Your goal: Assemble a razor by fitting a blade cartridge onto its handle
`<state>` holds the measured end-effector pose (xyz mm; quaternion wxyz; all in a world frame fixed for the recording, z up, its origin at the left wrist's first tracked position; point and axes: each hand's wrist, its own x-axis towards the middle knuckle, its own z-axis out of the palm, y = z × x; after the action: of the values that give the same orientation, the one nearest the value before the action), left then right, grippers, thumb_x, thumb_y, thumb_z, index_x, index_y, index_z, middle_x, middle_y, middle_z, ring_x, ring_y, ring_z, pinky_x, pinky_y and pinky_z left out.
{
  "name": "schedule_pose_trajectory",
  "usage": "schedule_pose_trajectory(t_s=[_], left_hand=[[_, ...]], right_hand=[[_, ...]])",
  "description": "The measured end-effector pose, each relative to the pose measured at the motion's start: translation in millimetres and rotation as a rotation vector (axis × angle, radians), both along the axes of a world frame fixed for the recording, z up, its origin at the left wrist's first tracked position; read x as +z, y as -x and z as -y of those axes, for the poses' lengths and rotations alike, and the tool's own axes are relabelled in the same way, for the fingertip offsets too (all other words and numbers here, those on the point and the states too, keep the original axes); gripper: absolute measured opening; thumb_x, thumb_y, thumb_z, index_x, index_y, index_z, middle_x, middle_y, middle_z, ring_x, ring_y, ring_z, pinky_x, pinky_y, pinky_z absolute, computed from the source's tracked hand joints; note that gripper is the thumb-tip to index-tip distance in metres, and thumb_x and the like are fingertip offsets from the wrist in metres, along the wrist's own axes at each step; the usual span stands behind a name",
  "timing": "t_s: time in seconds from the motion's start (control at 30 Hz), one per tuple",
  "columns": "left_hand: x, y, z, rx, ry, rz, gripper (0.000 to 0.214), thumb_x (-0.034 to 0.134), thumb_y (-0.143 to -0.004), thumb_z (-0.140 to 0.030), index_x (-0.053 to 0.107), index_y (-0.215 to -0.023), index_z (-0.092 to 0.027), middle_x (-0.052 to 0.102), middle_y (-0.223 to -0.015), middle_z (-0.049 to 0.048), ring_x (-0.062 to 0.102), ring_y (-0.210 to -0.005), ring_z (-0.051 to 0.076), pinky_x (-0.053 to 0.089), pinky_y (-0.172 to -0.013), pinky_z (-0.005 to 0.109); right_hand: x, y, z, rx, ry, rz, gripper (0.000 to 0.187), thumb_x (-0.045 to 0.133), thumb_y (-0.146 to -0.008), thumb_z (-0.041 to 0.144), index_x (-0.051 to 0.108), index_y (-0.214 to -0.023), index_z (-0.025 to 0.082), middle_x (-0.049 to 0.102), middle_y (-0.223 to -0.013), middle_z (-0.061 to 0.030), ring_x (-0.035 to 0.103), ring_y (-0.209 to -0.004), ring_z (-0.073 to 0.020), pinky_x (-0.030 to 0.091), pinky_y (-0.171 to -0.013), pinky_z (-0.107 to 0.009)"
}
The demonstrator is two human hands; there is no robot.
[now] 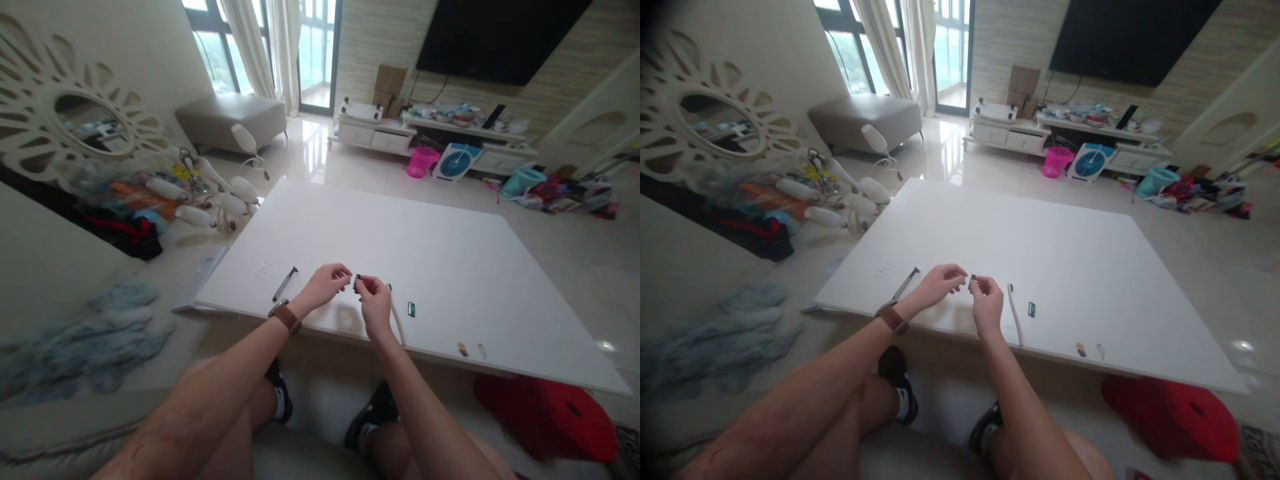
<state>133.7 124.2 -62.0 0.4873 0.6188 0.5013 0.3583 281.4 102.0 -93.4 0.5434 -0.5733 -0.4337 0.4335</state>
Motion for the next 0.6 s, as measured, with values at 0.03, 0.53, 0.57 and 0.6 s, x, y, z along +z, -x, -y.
schedule_pose_trajectory(t_s=[0.03, 0.53, 0.57, 0.6], left_hand=[[4.0, -2, 2, -0.016, -0.020, 0.002, 0.016, 0.060, -0.083, -0.026, 0.069, -0.090, -0.015, 0.070, -0.077, 0.0042, 0.062, -0.065, 0.013, 0.047, -0.061, 0.023], [-18.0, 4, 5, -0.018, 0.214, 0.290, 0.023, 0.075, -0.075, -0.030, 0.071, -0.088, -0.011, 0.071, -0.075, 0.0072, 0.061, -0.063, 0.012, 0.050, -0.063, 0.026], [-17.7, 5, 4, -0.015, 0.209, 0.287, 0.022, 0.075, -0.074, -0.029, 0.071, -0.087, -0.011, 0.071, -0.074, 0.0070, 0.062, -0.064, 0.012, 0.050, -0.063, 0.026], [-17.4, 5, 4, -0.014, 0.200, 0.280, 0.020, 0.074, -0.074, -0.027, 0.071, -0.086, -0.011, 0.071, -0.073, 0.0070, 0.062, -0.064, 0.013, 0.050, -0.063, 0.026]], right_hand=[[0.0, 1, 0, -0.020, 0.008, -0.038, 0.029, 0.072, -0.073, 0.040, 0.066, -0.089, 0.016, 0.069, -0.074, -0.0038, 0.063, -0.069, -0.0181, 0.044, -0.060, -0.028], [-1.2, 1, 3, 0.055, 0.014, -0.036, 0.027, 0.076, -0.070, 0.041, 0.068, -0.078, 0.016, 0.067, -0.069, -0.0028, 0.060, -0.066, -0.0166, 0.041, -0.058, -0.027], [-1.6, 1, 2, 0.063, 0.023, -0.036, 0.027, 0.076, -0.070, 0.041, 0.069, -0.078, 0.016, 0.067, -0.069, -0.0027, 0.060, -0.067, -0.0164, 0.041, -0.058, -0.027], [-1.9, 0, 2, 0.068, 0.034, -0.038, 0.026, 0.076, -0.070, 0.040, 0.070, -0.078, 0.016, 0.067, -0.069, -0.0025, 0.059, -0.067, -0.0163, 0.041, -0.058, -0.027]])
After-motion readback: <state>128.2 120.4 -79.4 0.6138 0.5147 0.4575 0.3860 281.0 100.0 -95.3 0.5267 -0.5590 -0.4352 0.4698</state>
